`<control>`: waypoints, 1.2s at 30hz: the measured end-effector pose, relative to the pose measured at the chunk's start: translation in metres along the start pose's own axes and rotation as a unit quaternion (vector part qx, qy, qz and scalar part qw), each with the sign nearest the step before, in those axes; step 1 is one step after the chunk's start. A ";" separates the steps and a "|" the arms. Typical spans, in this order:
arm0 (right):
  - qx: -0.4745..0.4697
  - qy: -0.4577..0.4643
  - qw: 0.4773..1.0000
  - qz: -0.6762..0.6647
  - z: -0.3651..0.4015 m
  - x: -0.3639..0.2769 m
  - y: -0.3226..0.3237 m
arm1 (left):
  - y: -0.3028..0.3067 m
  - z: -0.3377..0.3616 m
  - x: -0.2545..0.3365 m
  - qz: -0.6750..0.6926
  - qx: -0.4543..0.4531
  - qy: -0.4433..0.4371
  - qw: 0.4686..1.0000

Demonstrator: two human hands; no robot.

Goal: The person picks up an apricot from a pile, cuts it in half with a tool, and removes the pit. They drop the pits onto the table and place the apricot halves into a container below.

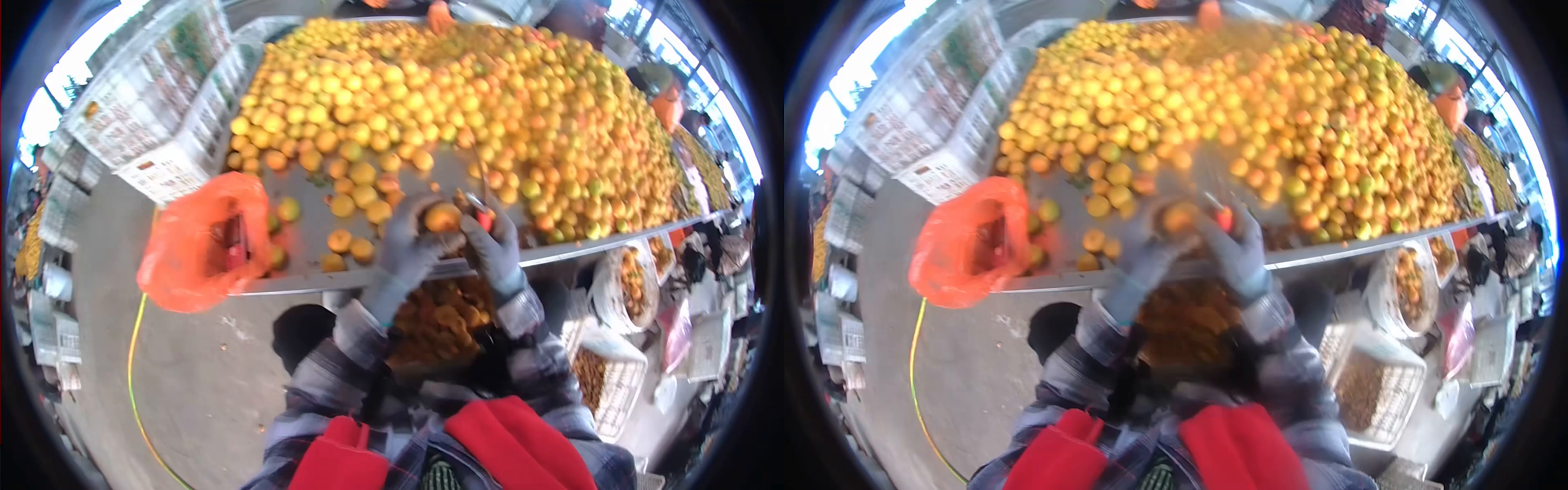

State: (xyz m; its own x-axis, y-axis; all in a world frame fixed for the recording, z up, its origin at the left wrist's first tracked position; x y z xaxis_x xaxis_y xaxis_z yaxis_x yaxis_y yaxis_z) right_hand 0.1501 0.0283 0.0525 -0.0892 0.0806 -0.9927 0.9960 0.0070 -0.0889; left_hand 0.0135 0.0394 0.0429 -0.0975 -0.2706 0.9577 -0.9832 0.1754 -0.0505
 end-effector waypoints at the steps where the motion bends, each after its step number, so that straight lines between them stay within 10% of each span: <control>1: 0.005 0.001 0.999 -0.035 -0.004 0.011 0.003 | 0.000 -0.001 -0.004 0.011 -0.005 0.023 1.000; 3: 0.075 0.044 0.995 -0.041 -0.011 0.027 0.017 | -0.004 -0.001 -0.011 -0.031 0.024 -0.057 0.998; 8: 0.048 0.066 0.992 -0.091 -0.011 0.015 0.016 | -0.018 0.008 -0.014 0.262 -0.070 0.156 0.950; 16: 0.051 0.163 0.977 0.128 -0.008 -0.009 0.012 | -0.028 0.007 -0.010 0.259 -0.076 0.068 0.961; 20: 0.024 0.067 0.995 0.066 0.000 -0.001 0.011 | -0.014 -0.002 -0.029 0.331 -0.037 0.058 0.941; 21: 0.003 0.167 0.952 0.257 0.006 0.012 0.020 | -0.014 -0.003 -0.029 0.315 -0.034 0.058 0.947; 22: -0.008 0.053 0.950 0.309 0.004 0.032 0.025 | -0.014 0.008 -0.024 0.374 -0.023 0.203 0.905; 23: -0.032 0.223 0.866 0.446 0.009 0.056 0.035 | -0.014 -0.001 -0.018 0.430 -0.019 0.079 0.899; 24: -0.013 0.071 0.922 0.380 0.006 0.037 0.028 | -0.010 0.000 -0.025 0.432 -0.059 0.084 0.896; 25: -0.095 -0.042 0.993 -0.056 0.014 -0.003 0.003 | -0.011 0.000 -0.008 0.433 -0.074 0.055 0.897; 36: -0.069 0.035 0.997 0.024 0.020 -0.024 -0.013 | -0.008 0.000 0.029 0.280 -0.104 -0.044 0.953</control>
Point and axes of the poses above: each hand's wrist, its own z-axis away from the middle knuckle, its own y-axis out of the back of the hand, x = y × z, the point moved 7 cm from there along -z, towards the middle knuckle
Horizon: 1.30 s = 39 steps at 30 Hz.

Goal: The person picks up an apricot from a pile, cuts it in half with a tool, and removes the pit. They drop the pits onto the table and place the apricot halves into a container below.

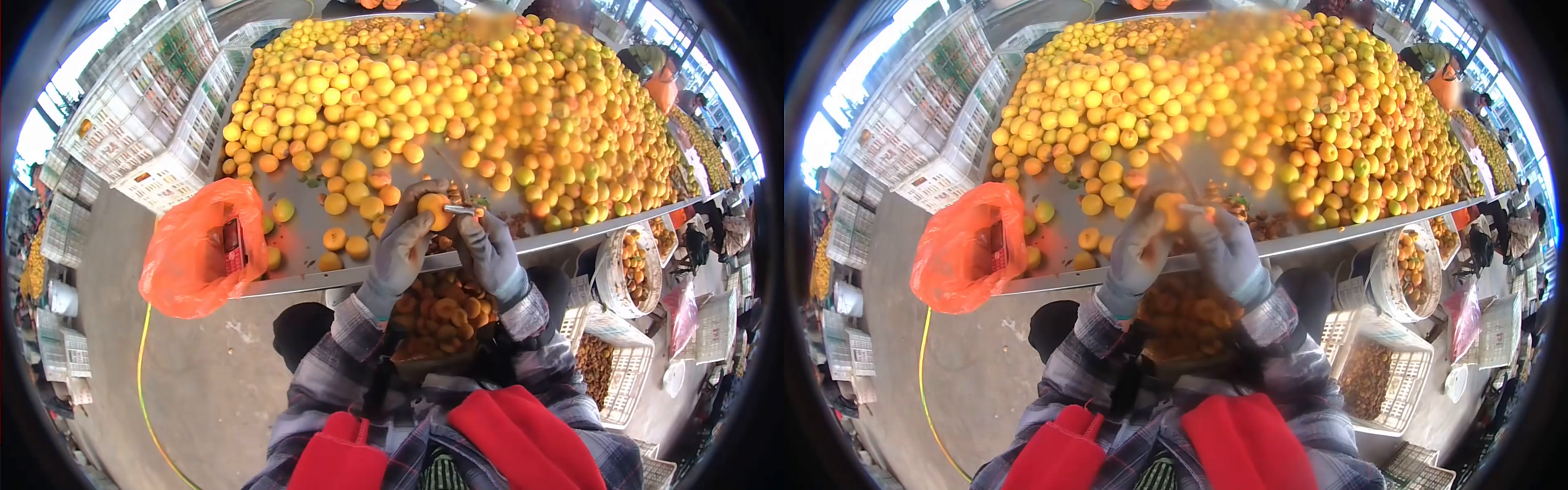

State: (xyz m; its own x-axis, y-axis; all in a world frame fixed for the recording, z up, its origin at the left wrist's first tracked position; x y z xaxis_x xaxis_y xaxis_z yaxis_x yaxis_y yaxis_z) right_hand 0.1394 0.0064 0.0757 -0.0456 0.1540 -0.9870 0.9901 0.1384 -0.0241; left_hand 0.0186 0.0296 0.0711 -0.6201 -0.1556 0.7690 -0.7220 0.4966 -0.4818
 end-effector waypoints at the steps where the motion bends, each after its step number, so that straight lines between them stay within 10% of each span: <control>1: 0.003 0.000 1.000 0.031 0.000 -0.001 0.000 | 0.002 0.001 0.004 -0.175 -0.014 -0.057 0.983; 2: 0.005 0.001 0.998 0.061 0.000 -0.003 0.000 | 0.000 0.002 0.008 -0.343 -0.027 -0.112 0.932; 6: 0.030 -0.043 0.996 0.072 0.005 0.006 -0.001 | -0.009 0.002 0.013 -0.157 0.022 -0.021 0.987; 8: 0.072 -0.081 0.985 0.137 0.008 0.024 0.006 | -0.018 0.003 0.028 -0.378 0.040 -0.144 0.914; 15: 0.072 0.025 0.961 0.267 -0.008 0.014 0.000 | -0.001 0.000 -0.002 -0.434 0.063 -0.127 0.889; 17: 0.043 0.067 0.939 0.334 -0.016 0.015 0.005 | 0.022 0.004 -0.032 -0.185 0.154 0.032 0.970; 21: 0.093 -0.016 0.829 0.551 -0.023 0.011 0.028 | 0.025 -0.002 -0.017 -0.130 0.207 -0.023 0.969; 23: 0.088 0.052 0.936 0.338 -0.011 0.012 0.025 | 0.021 0.000 -0.011 -0.123 0.172 -0.106 0.972; 25: 0.065 0.094 0.945 0.308 -0.002 0.014 0.016 | 0.014 -0.001 -0.027 0.192 0.120 0.003 0.974; 28: 0.056 0.067 0.947 0.310 0.005 0.023 0.010 | 0.007 -0.002 -0.033 0.290 0.123 0.087 0.945; 39: 0.065 0.078 0.948 0.300 0.007 0.018 0.004 | -0.002 0.005 -0.037 0.287 0.129 0.070 0.947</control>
Point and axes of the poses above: each hand's wrist, its own z-axis away from the middle knuckle, its own y-axis out of the back of the hand, x = y × z, the point moved 7 cm from there along -z, towards the middle knuckle
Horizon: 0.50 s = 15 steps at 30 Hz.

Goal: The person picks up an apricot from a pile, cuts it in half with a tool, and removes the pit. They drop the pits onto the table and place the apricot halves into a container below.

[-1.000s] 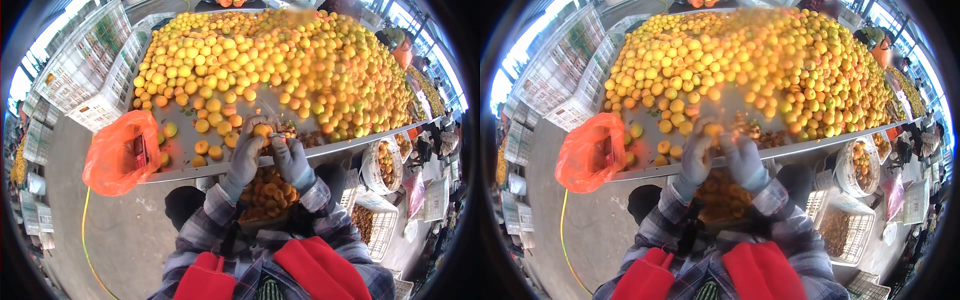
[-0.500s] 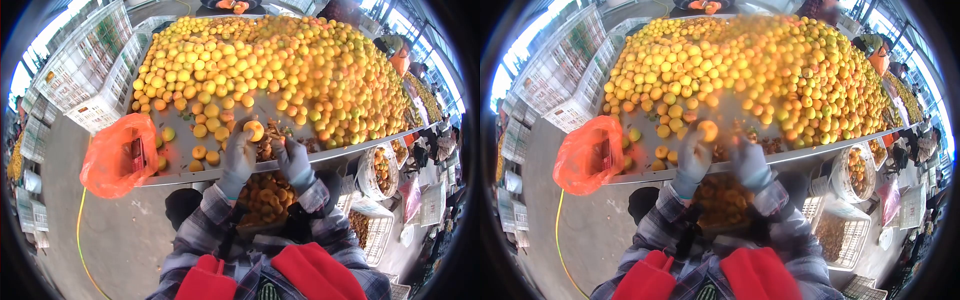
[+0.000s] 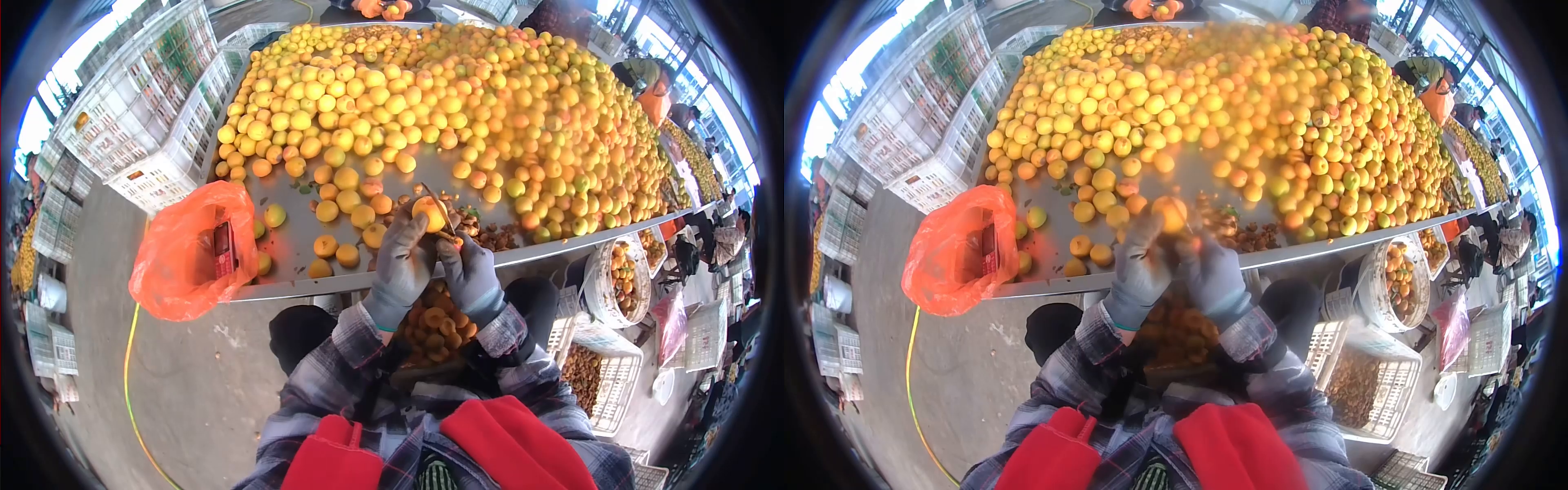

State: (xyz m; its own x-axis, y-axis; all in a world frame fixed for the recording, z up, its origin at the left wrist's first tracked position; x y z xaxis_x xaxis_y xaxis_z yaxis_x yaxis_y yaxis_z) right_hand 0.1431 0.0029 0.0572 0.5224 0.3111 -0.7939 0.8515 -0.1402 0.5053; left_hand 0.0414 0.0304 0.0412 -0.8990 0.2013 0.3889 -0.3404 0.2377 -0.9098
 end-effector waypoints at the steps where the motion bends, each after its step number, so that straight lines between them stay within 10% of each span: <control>1: 0.003 0.003 1.000 0.010 0.000 0.000 0.001 | -0.001 0.000 0.000 -0.014 -0.006 -0.003 1.000; 15: 0.011 -0.043 0.999 0.004 0.019 -0.008 0.009 | -0.002 0.005 -0.010 0.019 -0.005 0.013 1.000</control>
Point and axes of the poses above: each hand's wrist, its own z-axis away from the middle knuckle, its own y-axis out of the back of the hand, x = y × z, the point moved 7 cm from there along -z, towards the middle knuckle
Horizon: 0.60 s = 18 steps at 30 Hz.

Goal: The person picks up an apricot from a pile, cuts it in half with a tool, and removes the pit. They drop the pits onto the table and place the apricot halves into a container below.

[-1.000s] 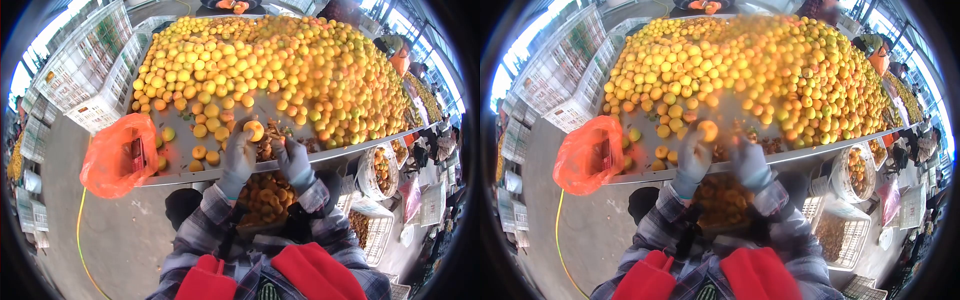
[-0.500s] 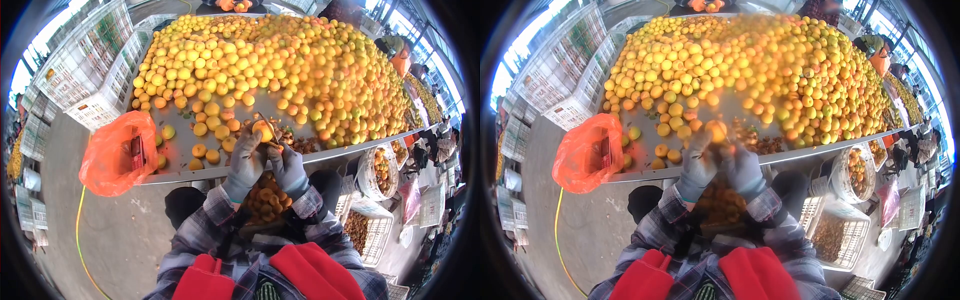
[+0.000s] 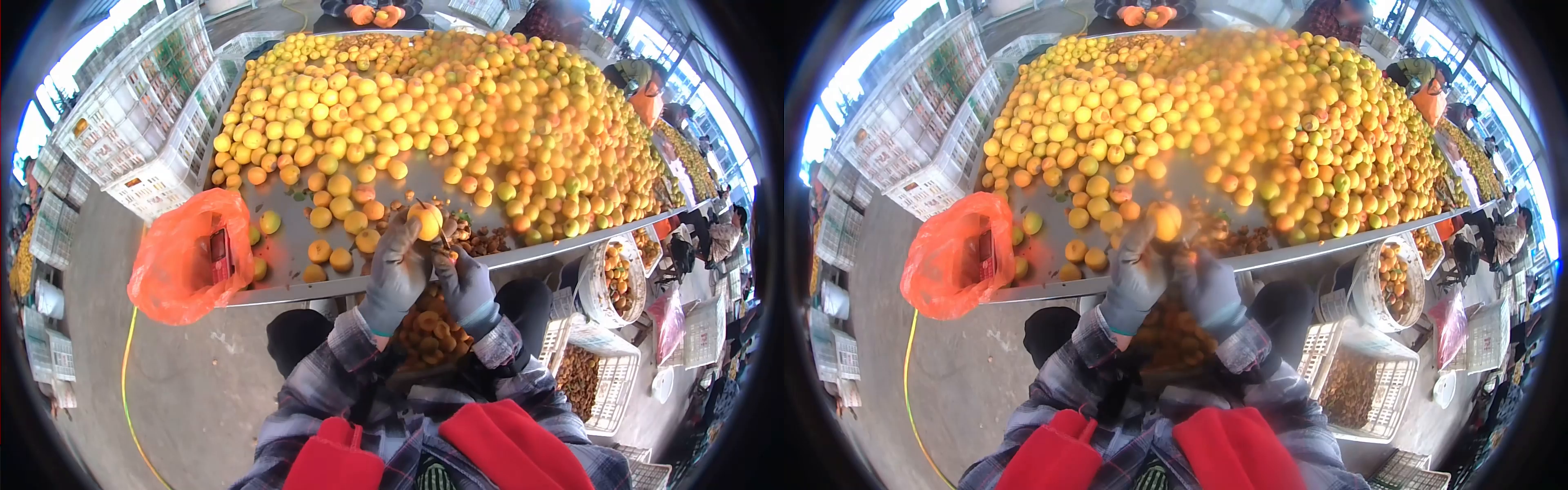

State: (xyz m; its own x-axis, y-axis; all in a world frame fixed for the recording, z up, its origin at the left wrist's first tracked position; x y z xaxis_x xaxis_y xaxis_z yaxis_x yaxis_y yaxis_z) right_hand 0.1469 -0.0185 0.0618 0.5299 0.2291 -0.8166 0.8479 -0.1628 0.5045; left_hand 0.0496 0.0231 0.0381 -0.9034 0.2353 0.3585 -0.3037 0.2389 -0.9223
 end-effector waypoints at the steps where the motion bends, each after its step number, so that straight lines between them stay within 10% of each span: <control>1: 0.031 0.006 0.999 -0.026 -0.002 -0.005 0.004 | -0.002 0.000 0.001 -0.016 -0.007 -0.007 1.000; 8: -0.091 -0.005 0.995 -0.030 -0.004 0.013 0.001 | 0.001 -0.010 0.027 -0.064 -0.048 0.045 0.996; 14: -0.164 -0.027 0.978 -0.127 0.008 0.013 -0.003 | -0.018 -0.008 0.056 -0.378 -0.088 0.139 0.911; 18: -0.168 -0.084 0.948 -0.257 0.014 0.021 -0.001 | -0.033 -0.002 0.038 -0.331 -0.107 0.024 0.937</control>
State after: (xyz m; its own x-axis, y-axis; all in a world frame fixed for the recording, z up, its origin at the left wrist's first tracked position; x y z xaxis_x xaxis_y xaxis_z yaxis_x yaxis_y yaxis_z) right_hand 0.1566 -0.0271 0.0405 0.0593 0.0351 -0.9976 0.9658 0.2507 0.0663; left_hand 0.0254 0.0263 0.0823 -0.5226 0.0107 0.8525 -0.7202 0.5296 -0.4481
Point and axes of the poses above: each hand's wrist, its own z-axis away from the middle knuckle, its own y-axis out of the back of the hand, x = y × z, the point moved 7 cm from there along -z, towards the middle knuckle
